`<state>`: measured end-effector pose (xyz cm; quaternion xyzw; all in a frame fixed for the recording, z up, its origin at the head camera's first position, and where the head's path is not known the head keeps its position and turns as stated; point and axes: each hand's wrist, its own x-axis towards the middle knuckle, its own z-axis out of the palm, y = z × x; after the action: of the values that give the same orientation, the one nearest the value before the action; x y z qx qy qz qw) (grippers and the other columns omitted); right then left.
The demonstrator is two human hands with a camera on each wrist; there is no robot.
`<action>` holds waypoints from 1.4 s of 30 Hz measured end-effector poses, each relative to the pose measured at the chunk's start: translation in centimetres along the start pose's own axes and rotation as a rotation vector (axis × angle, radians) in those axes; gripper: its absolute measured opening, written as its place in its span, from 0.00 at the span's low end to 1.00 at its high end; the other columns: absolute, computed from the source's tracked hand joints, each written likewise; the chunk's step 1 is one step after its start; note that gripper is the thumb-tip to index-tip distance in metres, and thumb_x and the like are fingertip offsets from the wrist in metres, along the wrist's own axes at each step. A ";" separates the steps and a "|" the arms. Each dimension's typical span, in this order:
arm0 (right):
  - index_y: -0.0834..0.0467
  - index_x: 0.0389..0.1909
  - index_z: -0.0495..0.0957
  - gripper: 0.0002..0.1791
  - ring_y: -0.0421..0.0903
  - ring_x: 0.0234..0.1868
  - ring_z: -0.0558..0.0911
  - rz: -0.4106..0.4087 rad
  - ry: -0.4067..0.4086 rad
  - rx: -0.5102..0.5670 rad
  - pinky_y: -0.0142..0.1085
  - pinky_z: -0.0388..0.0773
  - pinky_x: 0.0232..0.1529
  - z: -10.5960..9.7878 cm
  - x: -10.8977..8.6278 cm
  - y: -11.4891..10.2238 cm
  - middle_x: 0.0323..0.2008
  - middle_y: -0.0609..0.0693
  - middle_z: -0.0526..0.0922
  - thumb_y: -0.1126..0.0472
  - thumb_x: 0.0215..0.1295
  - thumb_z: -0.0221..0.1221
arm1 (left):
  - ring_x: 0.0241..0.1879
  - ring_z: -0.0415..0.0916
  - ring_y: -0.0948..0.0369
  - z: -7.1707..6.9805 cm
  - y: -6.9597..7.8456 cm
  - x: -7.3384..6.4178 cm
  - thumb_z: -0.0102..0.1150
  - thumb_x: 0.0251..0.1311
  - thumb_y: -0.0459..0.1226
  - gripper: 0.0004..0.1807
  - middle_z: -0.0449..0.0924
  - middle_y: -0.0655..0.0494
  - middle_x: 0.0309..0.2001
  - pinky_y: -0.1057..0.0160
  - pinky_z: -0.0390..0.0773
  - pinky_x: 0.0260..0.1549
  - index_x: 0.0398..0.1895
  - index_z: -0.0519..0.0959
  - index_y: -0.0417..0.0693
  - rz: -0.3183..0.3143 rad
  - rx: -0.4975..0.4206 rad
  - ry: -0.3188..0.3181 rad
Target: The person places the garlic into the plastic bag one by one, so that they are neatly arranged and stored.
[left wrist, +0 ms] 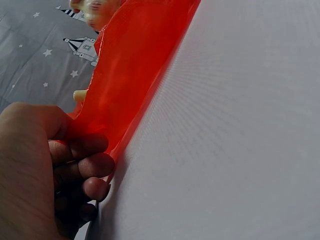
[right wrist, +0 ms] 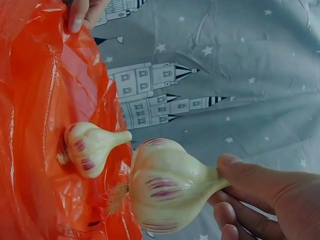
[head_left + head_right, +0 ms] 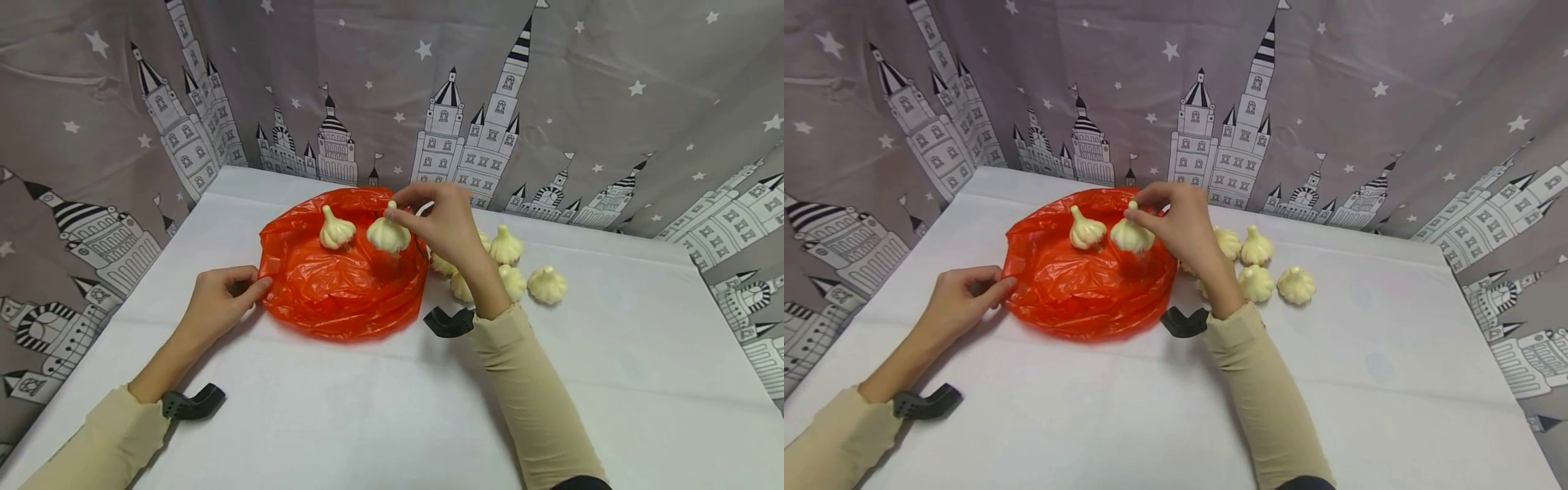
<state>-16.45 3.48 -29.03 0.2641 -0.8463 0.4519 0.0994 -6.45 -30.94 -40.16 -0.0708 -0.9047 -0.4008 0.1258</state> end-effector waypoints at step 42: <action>0.58 0.35 0.87 0.09 0.42 0.28 0.83 0.050 0.090 -0.044 0.30 0.76 0.32 4.0 5.6 1.6 0.31 0.51 0.88 0.57 0.56 0.71 | 0.26 0.70 0.61 -0.1 -0.2 -0.1 0.62 0.65 0.39 0.09 0.76 0.57 0.22 0.72 0.72 0.26 0.26 0.81 0.51 -0.011 0.000 -0.008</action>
<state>-21.73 -1.07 -30.22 0.2201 -0.8570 0.4468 0.1318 -6.43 -31.19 -40.26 -0.0676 -0.9056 -0.4012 0.1199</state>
